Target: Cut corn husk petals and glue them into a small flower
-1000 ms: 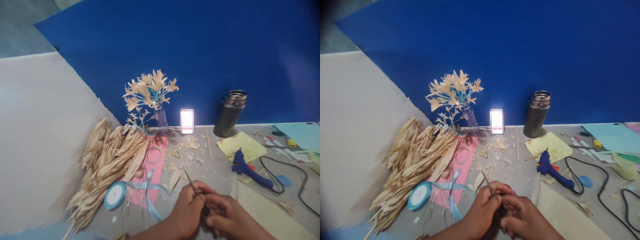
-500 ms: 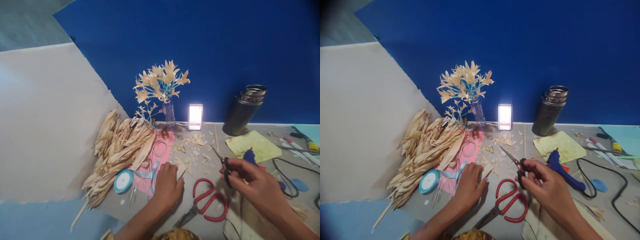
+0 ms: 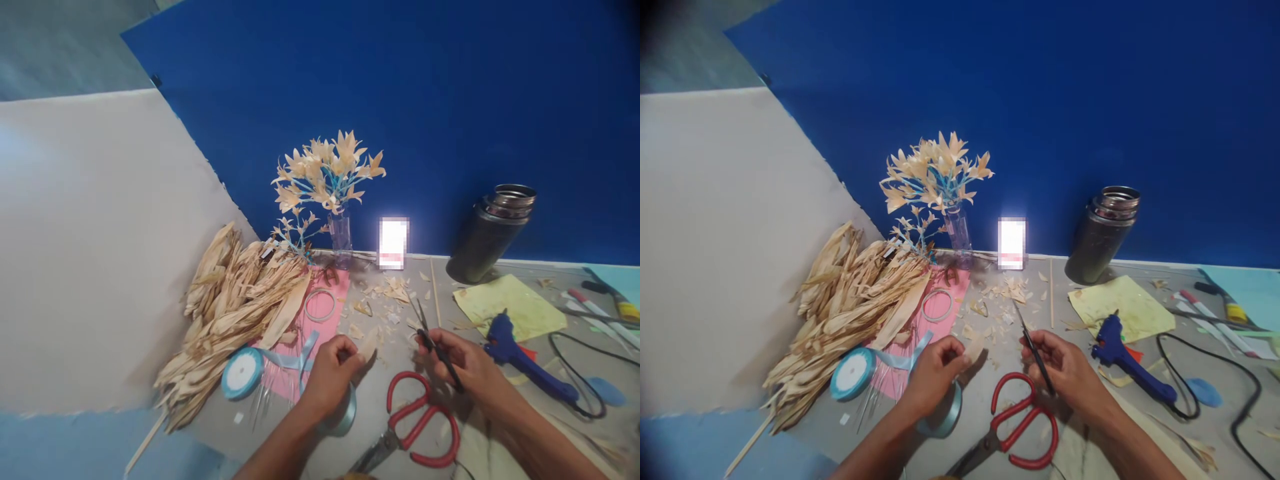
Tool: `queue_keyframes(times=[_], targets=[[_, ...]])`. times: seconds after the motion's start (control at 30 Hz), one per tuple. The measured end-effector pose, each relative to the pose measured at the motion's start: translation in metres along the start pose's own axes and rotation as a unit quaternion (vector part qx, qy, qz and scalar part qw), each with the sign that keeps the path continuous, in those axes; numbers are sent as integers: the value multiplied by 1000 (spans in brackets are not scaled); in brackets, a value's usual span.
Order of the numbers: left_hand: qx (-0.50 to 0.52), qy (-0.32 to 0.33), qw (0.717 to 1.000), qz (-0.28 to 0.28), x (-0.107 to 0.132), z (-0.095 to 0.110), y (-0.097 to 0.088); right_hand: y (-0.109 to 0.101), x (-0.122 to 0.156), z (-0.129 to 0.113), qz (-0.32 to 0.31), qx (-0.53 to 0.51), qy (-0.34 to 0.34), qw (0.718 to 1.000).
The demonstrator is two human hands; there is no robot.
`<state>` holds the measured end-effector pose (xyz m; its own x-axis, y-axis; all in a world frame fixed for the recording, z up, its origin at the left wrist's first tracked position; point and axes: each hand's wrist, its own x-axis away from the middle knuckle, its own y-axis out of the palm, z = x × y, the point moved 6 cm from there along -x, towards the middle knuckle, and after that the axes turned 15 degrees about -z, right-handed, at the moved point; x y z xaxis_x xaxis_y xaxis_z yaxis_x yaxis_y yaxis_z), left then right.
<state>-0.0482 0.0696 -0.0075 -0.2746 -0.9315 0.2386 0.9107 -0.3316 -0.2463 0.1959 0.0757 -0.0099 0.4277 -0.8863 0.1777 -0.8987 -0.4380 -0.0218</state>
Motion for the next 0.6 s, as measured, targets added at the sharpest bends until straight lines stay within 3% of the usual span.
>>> queue_keyframes(times=[0.07,0.13,0.23,0.3,0.4,0.47,0.53,0.6], targets=[[192,3,981,-7,-3,1,-3,1,-2,2,-6,31,7,999],[326,4,945,-15,-5,6,-4,1,-3,7,9,53,16,998],[413,-5,910,-29,-5,12,-4,4,-4,13,7,46,21,999],[416,0,909,-30,-4,13,-5,8,-3,13,-17,34,19,999],[271,15,962,-40,-3,14,-10,6,1,10,-8,27,20,999],[87,3,991,-102,-6,14,-7,-1,2,7,14,30,23,999],[-89,-1,986,-142,-11,14,-2,-8,2,7,35,32,25,999],[-225,28,969,-101,-19,17,-2,-13,1,9,41,25,23,999]])
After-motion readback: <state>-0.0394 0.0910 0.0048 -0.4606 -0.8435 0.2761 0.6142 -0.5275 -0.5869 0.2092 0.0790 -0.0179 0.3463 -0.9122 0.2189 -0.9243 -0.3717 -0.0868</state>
